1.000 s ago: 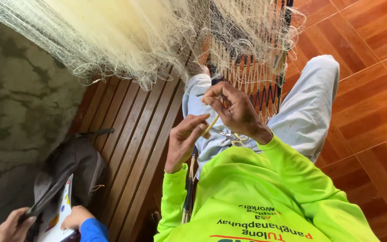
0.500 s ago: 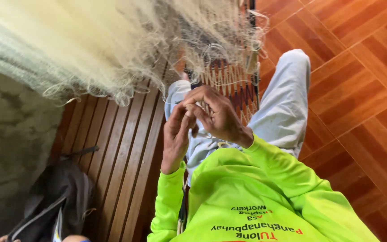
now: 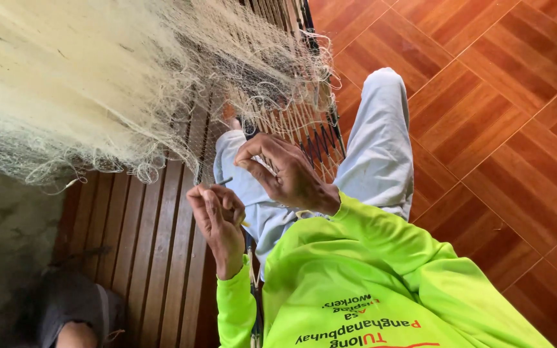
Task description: Trimming excess threads from a large fishing net using scissors and a wooden stick.
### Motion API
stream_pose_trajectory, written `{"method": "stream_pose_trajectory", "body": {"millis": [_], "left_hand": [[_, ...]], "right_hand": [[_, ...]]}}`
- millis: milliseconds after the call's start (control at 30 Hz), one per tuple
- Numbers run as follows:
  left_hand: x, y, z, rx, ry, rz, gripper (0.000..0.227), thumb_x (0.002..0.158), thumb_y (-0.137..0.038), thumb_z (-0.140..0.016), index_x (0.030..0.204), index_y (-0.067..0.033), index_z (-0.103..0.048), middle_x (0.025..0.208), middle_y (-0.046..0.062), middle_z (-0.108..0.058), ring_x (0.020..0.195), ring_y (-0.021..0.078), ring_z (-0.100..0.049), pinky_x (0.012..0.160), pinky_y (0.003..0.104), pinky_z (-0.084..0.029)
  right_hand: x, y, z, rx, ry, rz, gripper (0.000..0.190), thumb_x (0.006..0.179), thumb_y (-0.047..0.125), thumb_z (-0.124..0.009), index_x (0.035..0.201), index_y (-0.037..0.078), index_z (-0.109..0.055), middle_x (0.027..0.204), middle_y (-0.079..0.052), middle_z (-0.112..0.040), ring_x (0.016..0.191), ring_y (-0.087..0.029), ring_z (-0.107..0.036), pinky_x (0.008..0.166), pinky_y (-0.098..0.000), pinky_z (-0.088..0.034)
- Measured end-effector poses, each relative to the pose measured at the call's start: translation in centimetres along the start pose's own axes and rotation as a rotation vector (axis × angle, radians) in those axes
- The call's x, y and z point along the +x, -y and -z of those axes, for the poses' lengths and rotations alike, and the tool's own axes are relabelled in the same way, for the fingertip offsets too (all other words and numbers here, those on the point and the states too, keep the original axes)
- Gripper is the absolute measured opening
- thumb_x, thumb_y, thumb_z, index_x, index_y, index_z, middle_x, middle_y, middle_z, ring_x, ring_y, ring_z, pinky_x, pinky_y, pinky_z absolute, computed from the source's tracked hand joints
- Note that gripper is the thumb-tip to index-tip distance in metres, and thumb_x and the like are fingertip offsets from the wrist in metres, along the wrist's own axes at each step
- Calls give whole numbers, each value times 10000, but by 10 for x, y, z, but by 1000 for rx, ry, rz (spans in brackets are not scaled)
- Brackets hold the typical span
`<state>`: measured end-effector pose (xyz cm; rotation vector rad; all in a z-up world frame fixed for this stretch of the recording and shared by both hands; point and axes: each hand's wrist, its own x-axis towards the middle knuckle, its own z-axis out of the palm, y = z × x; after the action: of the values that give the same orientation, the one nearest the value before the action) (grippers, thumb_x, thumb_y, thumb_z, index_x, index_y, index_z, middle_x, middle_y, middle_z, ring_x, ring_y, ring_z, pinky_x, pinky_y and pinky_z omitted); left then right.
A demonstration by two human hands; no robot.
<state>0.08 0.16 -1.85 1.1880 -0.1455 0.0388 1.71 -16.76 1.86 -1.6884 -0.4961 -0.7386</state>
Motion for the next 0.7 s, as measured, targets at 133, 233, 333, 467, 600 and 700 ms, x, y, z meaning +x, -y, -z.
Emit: {"method": "stream_pose_trajectory", "body": {"millis": [133, 233, 333, 467, 600, 700], "left_hand": [[-4, -6, 1, 53, -64, -68, 113, 1114, -229, -460, 1100, -117, -463, 674, -13, -404, 451, 74, -390, 418, 185, -283], [-6, -16, 0, 165, -101, -117, 171, 1110, -184, -480, 1160, -41, -559, 624, -7, -439, 481, 49, -402, 447, 172, -301], [-9, -16, 2, 228, -115, -140, 184, 1093, -152, -531, 1087, -9, -648, 588, 1, -464, 470, 51, -414, 443, 173, -315], [-8, -12, 3, 188, -47, -222, 195, 1078, -114, -527, 1070, 33, -654, 623, -1, -426, 524, 41, -406, 476, 180, -323], [1, -15, -7, 304, 34, -393, 164, 1009, -42, -612, 1042, 83, -713, 660, 78, -503, 557, 85, -491, 493, 227, -401], [3, -17, -7, 400, 35, -487, 138, 957, 6, -667, 1037, 84, -748, 688, 88, -516, 602, 112, -501, 544, 265, -447]], "right_hand": [[4, 5, 1, -48, 13, 34, 24, 1000, 42, -635, 1001, 52, -657, 952, -116, -717, 905, -319, -718, 842, -432, -561], [8, 14, 7, -103, 20, 87, 36, 997, 23, -629, 1002, 49, -654, 944, -123, -714, 893, -299, -717, 855, -430, -560], [7, 16, 10, -224, 34, 172, 57, 992, 13, -616, 981, 60, -645, 919, -109, -711, 871, -280, -715, 874, -429, -553], [-7, 2, 2, -445, 83, 320, 61, 1012, 114, -621, 957, 110, -647, 843, -57, -679, 788, -224, -668, 841, -365, -534], [-8, 22, 1, -416, 147, 367, 51, 974, 102, -682, 933, 114, -654, 881, -26, -683, 794, -208, -684, 819, -353, -539], [3, 41, 6, -371, 203, 316, 68, 1002, 123, -639, 937, 107, -645, 829, -35, -642, 777, -215, -680, 820, -364, -535]]}}
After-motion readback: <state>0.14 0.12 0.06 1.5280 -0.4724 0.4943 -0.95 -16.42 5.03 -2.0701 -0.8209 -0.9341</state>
